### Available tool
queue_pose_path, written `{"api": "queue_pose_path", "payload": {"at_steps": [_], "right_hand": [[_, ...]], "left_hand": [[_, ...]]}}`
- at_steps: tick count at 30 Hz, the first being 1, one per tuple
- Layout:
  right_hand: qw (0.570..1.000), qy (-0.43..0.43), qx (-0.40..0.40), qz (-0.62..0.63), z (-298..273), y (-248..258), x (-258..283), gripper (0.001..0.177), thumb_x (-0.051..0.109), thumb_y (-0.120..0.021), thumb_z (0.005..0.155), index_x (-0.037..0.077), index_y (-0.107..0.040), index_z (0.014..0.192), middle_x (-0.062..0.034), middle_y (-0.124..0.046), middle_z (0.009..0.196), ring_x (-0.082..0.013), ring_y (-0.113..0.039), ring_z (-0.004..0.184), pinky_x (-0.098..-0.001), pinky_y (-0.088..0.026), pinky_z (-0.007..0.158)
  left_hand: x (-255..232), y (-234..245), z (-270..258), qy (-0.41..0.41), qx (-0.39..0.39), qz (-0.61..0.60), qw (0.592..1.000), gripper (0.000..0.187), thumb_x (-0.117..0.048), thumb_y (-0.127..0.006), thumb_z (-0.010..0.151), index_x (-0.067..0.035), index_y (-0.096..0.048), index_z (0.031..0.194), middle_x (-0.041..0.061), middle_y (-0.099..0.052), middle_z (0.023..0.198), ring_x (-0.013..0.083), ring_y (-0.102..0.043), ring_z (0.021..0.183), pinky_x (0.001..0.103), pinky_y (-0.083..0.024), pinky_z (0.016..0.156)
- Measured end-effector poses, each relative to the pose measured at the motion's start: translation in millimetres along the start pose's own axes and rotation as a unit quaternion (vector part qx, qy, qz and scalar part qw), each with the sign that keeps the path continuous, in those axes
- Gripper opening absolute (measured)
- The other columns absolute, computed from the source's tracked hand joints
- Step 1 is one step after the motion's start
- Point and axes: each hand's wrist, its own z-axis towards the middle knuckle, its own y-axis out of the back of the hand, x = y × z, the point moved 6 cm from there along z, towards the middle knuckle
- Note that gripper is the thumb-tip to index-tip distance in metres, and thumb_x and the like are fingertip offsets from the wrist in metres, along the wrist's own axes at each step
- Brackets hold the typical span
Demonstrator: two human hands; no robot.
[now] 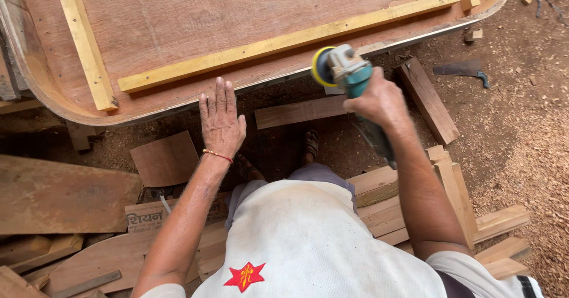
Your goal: The person sands the curved edges and flat surface of a plywood board using a power sander, using one hand to hold and stabilize the board.
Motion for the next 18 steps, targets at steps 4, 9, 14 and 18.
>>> {"api": "queue_pose_path", "payload": {"at_steps": [4, 9, 14, 18], "right_hand": [[0.998, -0.051, -0.034, 0.016, 32.9, 42.9, -71.3, 0.091, 0.030, -0.092, 0.071, 0.001, -0.042, 0.140, -0.0244, -0.065, 0.119, -0.0362, -0.068, 0.105, -0.0511, -0.059, 0.092], [0.991, -0.099, -0.031, 0.085, 69.4, 76.4, -146.3, 0.096, 0.030, -0.089, 0.070, 0.001, -0.039, 0.147, -0.0253, -0.066, 0.124, -0.0372, -0.071, 0.108, -0.0509, -0.060, 0.095], [0.992, -0.068, -0.100, 0.045, 117.4, 111.6, -208.4, 0.097, 0.031, -0.094, 0.063, -0.005, -0.046, 0.139, -0.0308, -0.065, 0.126, -0.0402, -0.066, 0.115, -0.0479, -0.053, 0.102], [0.988, -0.070, -0.126, 0.052, 141.6, 127.9, -248.2, 0.096, 0.033, -0.093, 0.064, -0.007, -0.047, 0.138, -0.0321, -0.065, 0.124, -0.0399, -0.067, 0.114, -0.0475, -0.056, 0.099]], "left_hand": [[-26.1, -4.0, 11.2, -0.010, -0.024, 0.063, 0.998, 0.109, -0.033, -0.074, 0.087, -0.002, -0.006, 0.167, 0.019, 0.001, 0.173, 0.0366, -0.023, 0.157, 0.049, -0.003, 0.131], [-74.8, -17.3, 34.8, -0.045, -0.048, 0.078, 0.995, 0.114, -0.028, -0.073, 0.086, -0.002, 0.003, 0.166, 0.019, 0.003, 0.174, 0.0367, -0.026, 0.157, 0.047, -0.003, 0.133], [-135.7, -31.5, 60.3, -0.093, -0.087, 0.081, 0.988, 0.106, -0.013, -0.067, 0.088, -0.003, 0.001, 0.169, 0.017, 0.003, 0.177, 0.0318, -0.029, 0.158, 0.047, -0.003, 0.136], [-185.6, -44.3, 88.7, -0.123, -0.101, 0.086, 0.983, 0.095, -0.003, -0.058, 0.086, -0.005, -0.011, 0.168, 0.013, -0.004, 0.176, 0.0316, -0.034, 0.154, 0.049, -0.004, 0.133]]}}
